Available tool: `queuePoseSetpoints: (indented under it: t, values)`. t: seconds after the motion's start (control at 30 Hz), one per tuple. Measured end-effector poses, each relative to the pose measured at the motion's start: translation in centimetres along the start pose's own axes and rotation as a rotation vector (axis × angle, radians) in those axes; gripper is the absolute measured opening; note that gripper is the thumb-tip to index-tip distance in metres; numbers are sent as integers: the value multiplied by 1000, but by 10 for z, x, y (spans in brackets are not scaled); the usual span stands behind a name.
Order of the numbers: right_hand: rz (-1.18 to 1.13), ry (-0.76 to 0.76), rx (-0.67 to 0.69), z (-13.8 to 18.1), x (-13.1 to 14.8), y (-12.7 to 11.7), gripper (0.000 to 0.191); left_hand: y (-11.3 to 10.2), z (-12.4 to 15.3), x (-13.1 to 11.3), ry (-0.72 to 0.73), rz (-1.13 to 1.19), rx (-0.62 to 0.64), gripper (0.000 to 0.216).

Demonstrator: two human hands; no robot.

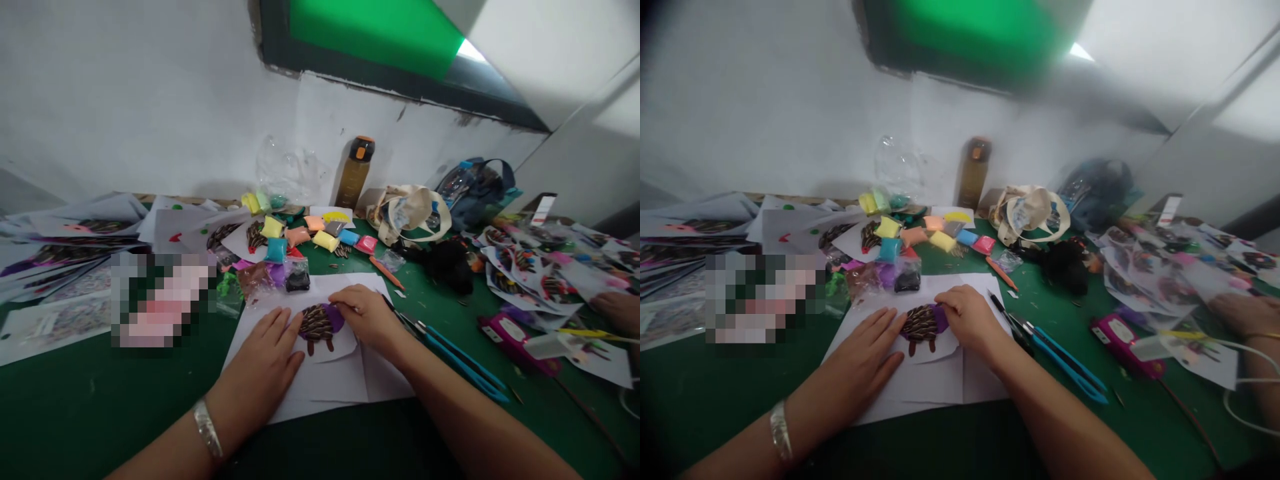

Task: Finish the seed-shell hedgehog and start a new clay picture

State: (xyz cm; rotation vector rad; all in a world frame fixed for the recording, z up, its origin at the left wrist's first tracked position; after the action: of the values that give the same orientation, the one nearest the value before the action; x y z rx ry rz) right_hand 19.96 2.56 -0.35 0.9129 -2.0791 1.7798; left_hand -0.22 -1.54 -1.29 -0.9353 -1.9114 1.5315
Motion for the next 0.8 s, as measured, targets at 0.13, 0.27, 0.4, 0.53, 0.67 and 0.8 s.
queuePoseSetpoints:
  t: [0.13, 0.27, 0.4, 0.53, 0.67, 0.8]
  values:
    - [53, 30, 24, -2, 2, 4, 24, 0, -1, 0, 5, 1, 22, 47]
    - [53, 21, 30, -2, 1, 4, 18, 1, 0, 1, 13, 8, 21, 45]
    - [50, 7, 12, -1, 0, 6, 16, 2, 0, 0, 40, -5, 20, 44]
    - [29, -17, -29, -1, -1, 8, 21, 1, -1, 0, 3, -26, 49, 47]
    - [14, -7, -69, -2, -2, 10, 22, 1, -2, 0, -8, -34, 56, 49]
    - [30, -48, -94, -1, -1, 12, 20, 3, -1, 0, 12, -37, 38, 47]
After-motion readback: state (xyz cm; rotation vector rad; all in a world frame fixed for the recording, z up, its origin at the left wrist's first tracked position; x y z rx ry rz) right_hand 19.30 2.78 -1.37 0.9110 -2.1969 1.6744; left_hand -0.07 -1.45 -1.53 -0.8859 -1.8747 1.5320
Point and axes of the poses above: each hand's wrist, its own z-axis away from the middle knuckle, its own y-axis out of the palm, x = y × z, the point moved 3 cm from there along -z, towards the middle knuckle, and after that the axes turned 7 degrees about y, right-handed, at the moved point
